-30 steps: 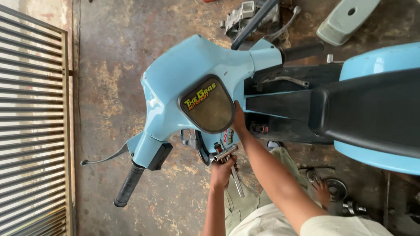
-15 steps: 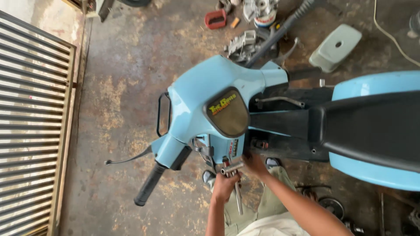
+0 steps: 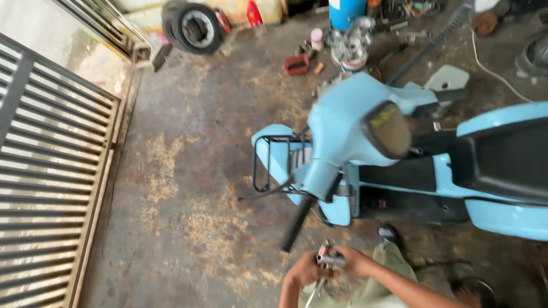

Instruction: The person wipes tools in a tray with a dark cloth, then walks to a maroon scooter and wipes its floorboard, seat area, and handlebar with the cloth. They return to the workbench, pick up a spark plug and a socket wrench, wipe the spark plug with a cloth, and handle the wrench near engine parts on the floor.

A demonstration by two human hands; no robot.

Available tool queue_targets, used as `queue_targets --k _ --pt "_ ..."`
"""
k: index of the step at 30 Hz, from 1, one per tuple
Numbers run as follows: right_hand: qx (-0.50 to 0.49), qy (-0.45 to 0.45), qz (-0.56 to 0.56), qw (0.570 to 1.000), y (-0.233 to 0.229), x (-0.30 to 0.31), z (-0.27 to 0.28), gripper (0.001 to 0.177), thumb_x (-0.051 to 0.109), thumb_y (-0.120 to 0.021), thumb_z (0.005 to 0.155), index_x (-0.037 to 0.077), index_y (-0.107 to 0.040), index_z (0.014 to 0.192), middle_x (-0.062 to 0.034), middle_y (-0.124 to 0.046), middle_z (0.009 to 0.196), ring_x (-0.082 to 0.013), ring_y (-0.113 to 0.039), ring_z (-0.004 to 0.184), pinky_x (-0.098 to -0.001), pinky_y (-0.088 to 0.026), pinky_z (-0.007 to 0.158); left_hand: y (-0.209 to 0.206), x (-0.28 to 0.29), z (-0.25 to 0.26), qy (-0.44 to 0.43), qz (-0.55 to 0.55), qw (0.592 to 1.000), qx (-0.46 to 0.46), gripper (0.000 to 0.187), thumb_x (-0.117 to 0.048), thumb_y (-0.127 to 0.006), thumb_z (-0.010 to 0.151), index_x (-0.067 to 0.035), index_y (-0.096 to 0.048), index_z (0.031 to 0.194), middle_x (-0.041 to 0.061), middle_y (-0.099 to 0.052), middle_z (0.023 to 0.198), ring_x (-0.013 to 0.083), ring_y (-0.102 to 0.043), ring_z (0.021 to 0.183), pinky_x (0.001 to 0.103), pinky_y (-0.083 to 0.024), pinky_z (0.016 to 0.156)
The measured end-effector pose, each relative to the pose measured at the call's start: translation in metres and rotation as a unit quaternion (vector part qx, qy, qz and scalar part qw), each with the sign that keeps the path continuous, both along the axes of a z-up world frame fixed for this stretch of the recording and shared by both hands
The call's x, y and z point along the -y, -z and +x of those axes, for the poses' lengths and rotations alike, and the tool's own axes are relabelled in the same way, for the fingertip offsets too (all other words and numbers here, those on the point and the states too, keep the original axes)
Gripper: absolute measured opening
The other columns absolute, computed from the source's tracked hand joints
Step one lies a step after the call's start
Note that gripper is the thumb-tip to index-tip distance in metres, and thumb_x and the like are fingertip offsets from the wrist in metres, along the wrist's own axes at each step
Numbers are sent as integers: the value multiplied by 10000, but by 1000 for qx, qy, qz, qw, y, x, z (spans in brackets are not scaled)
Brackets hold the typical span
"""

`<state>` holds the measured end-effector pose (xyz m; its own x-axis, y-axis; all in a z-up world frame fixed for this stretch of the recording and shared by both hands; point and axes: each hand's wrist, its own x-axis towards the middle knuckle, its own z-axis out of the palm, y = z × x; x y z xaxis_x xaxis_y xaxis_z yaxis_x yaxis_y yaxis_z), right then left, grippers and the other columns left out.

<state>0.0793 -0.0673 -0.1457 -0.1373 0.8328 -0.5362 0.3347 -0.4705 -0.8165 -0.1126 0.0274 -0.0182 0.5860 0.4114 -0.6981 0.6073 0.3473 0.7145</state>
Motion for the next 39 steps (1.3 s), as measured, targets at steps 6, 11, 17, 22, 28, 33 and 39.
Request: queue_targets --k 6,11,17,22,28,33,39 --pt "119 -74 -80 987 -33 -32 -108 144 290 -582 947 187 -658 1013 36 -717 933 -161 -611 780 -356 -491 739 -15 -40 -140 53 28 998 11 355 -248 -889 733 -90 -659 953 -34 -612 782 121 -512 706 283 -427 687" --pt "2 1 -36 999 -47 -99 -195 159 274 -619 953 131 -675 992 16 -680 780 -123 -570 661 -306 -484 644 -7 -84 -228 -159 9 986 54 335 -128 -857 801 0 -694 1064 62 -703 816 147 -648 688 286 -543 647" --pt "-94 122 19 988 -101 -197 -251 170 196 -653 965 51 -726 1014 -27 -752 826 -126 -680 667 -290 -557 646 4 -175 -260 -363 6 919 153 222 -101 -781 901 51 -684 1031 147 -704 786 222 -664 640 329 -542 603" --pt "-81 141 -22 986 -158 -300 -268 357 296 -593 993 148 -668 1309 30 -768 1021 -89 -624 789 -271 -492 702 4 -272 -250 -439 -23 864 244 215 -74 -700 954 87 -672 1094 144 -663 903 216 -593 771 357 -502 739" --pt "-69 124 24 990 -164 -455 -269 274 310 -549 1002 123 -687 1148 -21 -813 955 -122 -727 776 -262 -569 684 -1 -432 -261 -443 -10 861 248 190 -124 -736 948 47 -687 1012 99 -629 795 159 -523 636 294 -411 567" --pt "-74 180 27 980 -167 -558 -233 282 365 -558 1030 130 -711 1010 9 -612 760 -125 -534 661 -278 -408 623 -19 -559 -247 -402 -44 894 192 306 -116 -704 943 54 -663 1195 201 -742 1013 274 -673 835 379 -507 730" --pt "-113 353 11 929 -191 -651 -199 313 265 -609 989 34 -719 1170 -75 -757 995 -183 -763 873 -311 -581 796 -61 -673 -190 -372 -88 896 226 280 -116 -686 954 97 -631 1128 216 -693 956 285 -637 812 393 -503 755"
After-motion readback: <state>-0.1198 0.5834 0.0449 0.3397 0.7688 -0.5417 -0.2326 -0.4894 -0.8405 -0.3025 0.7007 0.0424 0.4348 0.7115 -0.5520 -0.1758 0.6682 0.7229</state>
